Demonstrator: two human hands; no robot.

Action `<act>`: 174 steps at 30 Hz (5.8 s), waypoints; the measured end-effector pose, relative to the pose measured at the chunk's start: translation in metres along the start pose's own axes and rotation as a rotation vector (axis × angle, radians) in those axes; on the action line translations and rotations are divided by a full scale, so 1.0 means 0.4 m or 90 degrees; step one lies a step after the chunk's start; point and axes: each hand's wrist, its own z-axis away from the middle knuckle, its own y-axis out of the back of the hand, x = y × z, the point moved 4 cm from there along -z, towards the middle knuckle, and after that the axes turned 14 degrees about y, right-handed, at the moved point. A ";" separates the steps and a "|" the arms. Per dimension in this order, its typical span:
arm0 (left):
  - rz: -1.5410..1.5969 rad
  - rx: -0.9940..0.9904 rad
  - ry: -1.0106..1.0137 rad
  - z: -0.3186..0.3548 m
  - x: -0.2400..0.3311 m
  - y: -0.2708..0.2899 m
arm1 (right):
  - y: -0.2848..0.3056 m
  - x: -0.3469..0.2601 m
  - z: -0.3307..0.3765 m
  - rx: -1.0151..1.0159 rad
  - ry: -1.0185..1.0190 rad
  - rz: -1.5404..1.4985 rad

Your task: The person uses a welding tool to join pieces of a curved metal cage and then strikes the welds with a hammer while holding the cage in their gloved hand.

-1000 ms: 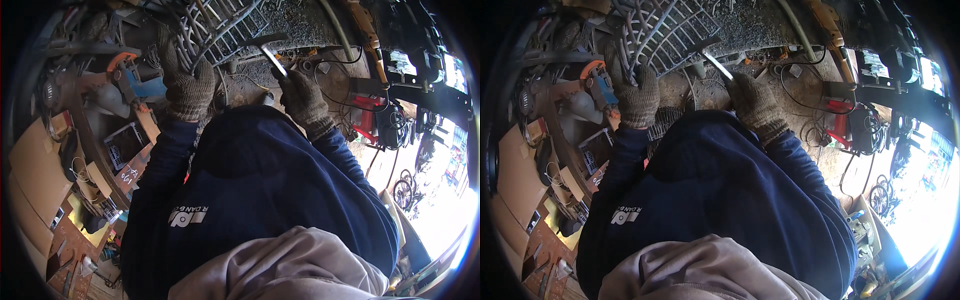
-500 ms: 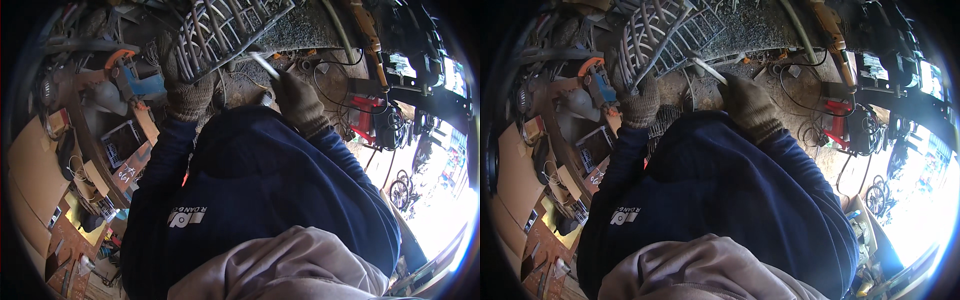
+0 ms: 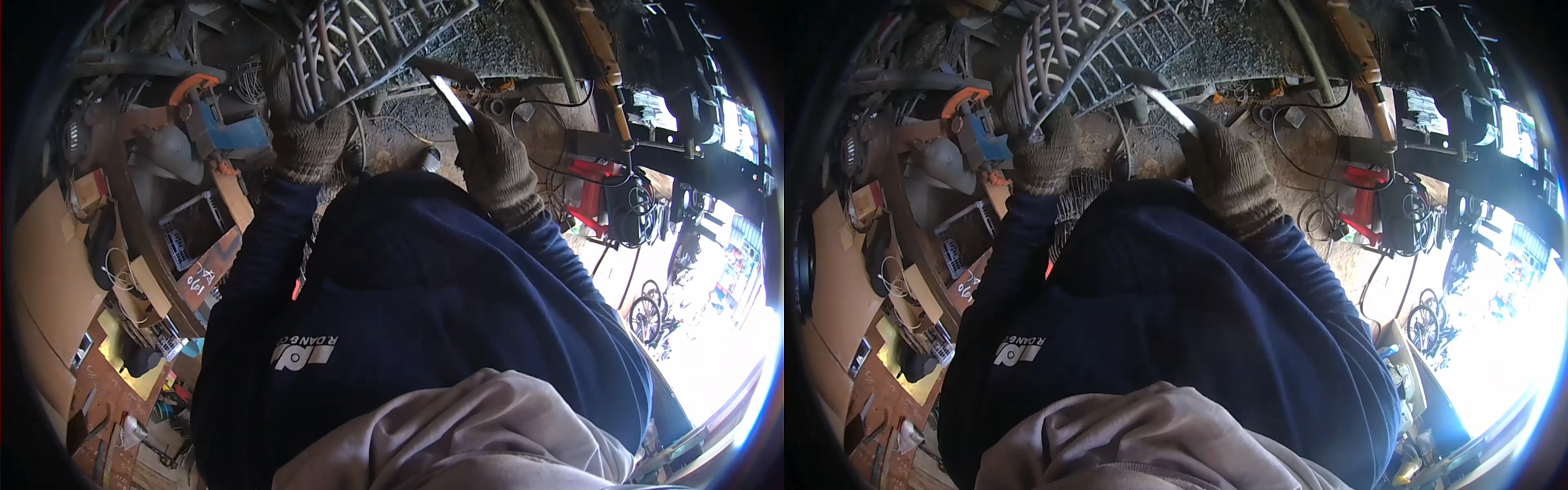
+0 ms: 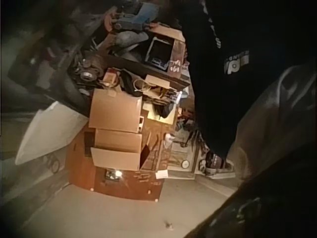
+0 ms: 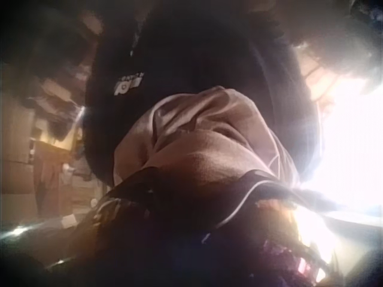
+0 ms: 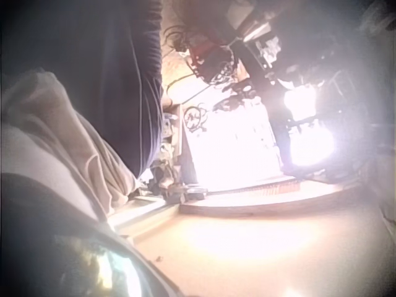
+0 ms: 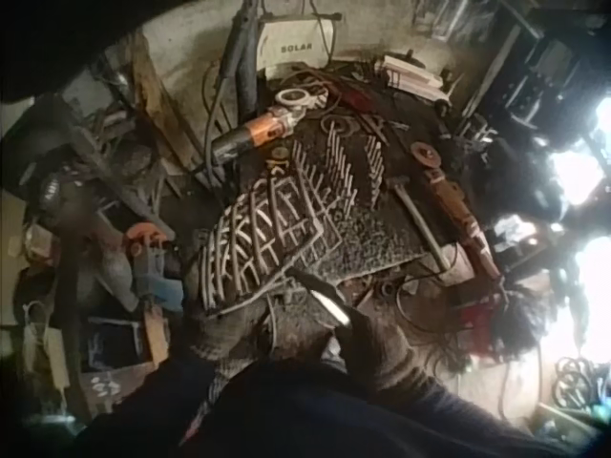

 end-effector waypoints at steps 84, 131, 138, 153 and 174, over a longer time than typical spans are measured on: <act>0.528 -0.091 0.194 -0.061 0.042 0.053 | 0.005 0.065 0.005 0.025 -0.001 0.147; 0.409 0.038 0.134 -0.071 0.067 0.062 | -0.003 0.095 0.009 0.062 -0.021 0.107; 0.359 0.006 0.109 -0.083 0.076 0.082 | -0.018 0.114 -0.008 0.032 0.000 0.199; 0.405 -0.034 0.068 -0.145 0.120 0.079 | 0.031 0.083 -0.005 0.098 -0.007 0.175; 0.324 -0.007 0.049 -0.156 0.136 0.089 | -0.012 0.158 -0.015 -0.046 -0.048 0.269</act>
